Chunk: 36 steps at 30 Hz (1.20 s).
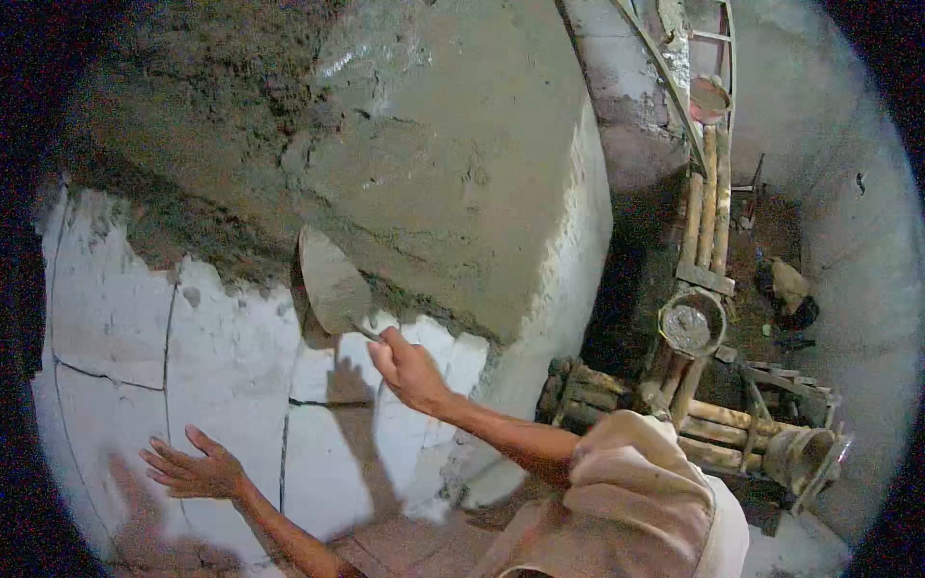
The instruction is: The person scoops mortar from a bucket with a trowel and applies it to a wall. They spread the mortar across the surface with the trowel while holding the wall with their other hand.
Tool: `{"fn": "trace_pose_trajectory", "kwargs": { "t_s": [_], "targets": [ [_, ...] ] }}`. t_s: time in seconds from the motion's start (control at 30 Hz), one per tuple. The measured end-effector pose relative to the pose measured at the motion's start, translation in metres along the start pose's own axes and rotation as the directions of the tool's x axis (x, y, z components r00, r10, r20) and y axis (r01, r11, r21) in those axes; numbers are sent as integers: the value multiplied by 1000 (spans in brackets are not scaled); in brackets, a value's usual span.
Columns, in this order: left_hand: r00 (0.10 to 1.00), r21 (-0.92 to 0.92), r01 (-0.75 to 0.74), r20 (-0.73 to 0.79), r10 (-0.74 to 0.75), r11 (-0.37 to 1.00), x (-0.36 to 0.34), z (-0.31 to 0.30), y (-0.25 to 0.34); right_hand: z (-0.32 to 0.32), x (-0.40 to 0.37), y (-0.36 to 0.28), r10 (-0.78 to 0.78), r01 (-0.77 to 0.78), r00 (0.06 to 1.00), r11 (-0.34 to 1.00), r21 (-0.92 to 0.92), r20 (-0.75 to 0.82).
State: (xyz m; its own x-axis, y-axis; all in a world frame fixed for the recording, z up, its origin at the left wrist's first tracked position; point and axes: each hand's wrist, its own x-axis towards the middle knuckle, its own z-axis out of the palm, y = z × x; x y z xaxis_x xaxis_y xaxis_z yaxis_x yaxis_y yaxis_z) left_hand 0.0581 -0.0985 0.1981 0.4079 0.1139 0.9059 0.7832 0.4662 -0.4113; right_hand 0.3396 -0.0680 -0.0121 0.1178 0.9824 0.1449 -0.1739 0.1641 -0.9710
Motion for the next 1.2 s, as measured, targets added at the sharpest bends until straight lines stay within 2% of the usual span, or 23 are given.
{"fn": "trace_pose_trajectory", "kwargs": {
  "t_s": [0.03,0.1,0.13,0.2,0.23,0.3,0.37,0.4,0.47,0.57,0.6,0.67,0.73,0.77,0.8,0.83,0.87,0.9,0.93,0.97,1.03,1.1,1.2],
  "targets": [
    [1000,-4,3,-12,-3,1000,1,1,0,-5,11,25,-111,100,991,985,-143,-75],
    [997,46,20,70,-23,999,-4,0,-1,-38,56,44,-196,108,962,913,-393,-191],
    [999,64,-12,53,8,998,-3,1,-4,-62,78,39,-149,51,966,911,-410,-210],
    [998,17,-50,27,49,999,3,1,-5,-97,117,52,-236,90,923,900,-426,-305],
    [997,-25,-80,6,80,997,1,2,-4,-116,128,49,-159,13,936,907,-420,-314],
    [997,13,-71,15,71,997,-6,8,-8,-133,137,64,-55,-87,948,903,-421,-313],
    [997,85,1,75,-8,996,-5,5,-5,-135,148,105,-101,-117,877,903,-413,-470],
    [997,92,6,72,-13,996,-5,4,-4,-137,148,108,-107,-108,879,904,-414,-464],
    [998,43,-6,56,3,999,-1,3,-3,-143,147,109,174,-139,885,984,112,-431],
    [1000,14,-19,10,19,1000,1,2,0,-158,161,123,308,-243,896,943,229,-319],
    [999,34,14,48,-16,999,1,0,1,-156,168,137,366,-267,907,882,389,-208],
    [999,38,8,43,-10,999,0,-2,2,-117,145,88,559,-290,800,680,673,-220],
    [999,49,-3,49,0,999,0,-1,0,-87,111,64,480,-292,876,591,752,-37],
    [999,38,-5,47,3,999,0,0,0,-68,89,37,540,-328,842,531,782,-13],
    [999,37,4,44,-6,999,0,-1,1,-46,70,36,407,-268,905,770,579,-123],
    [999,37,13,41,-15,999,0,-3,1,-21,48,36,394,-251,911,762,597,-120],
    [999,30,10,42,-12,1000,-1,-4,1,-5,26,39,213,-124,970,845,520,-116],
    [998,42,17,58,-20,999,-3,-5,1,-1,1,21,257,-204,966,792,576,-11],
    [997,56,23,69,-27,998,-1,-4,0,2,-7,33,296,-239,952,873,425,-75],
    [998,54,24,52,-27,998,1,-2,-3,-5,-12,61,99,-90,985,994,64,-140],
    [998,-11,-55,-22,54,998,-1,-2,-4,-31,-5,58,-46,15,989,976,-217,-142],
    [999,5,-10,45,9,1000,-6,-1,-3,-47,40,52,-174,76,965,901,-426,-196],
    [1000,71,-14,-1,14,997,-2,3,-6,-80,100,27,-347,138,889,825,-549,-298]
  ]
}}
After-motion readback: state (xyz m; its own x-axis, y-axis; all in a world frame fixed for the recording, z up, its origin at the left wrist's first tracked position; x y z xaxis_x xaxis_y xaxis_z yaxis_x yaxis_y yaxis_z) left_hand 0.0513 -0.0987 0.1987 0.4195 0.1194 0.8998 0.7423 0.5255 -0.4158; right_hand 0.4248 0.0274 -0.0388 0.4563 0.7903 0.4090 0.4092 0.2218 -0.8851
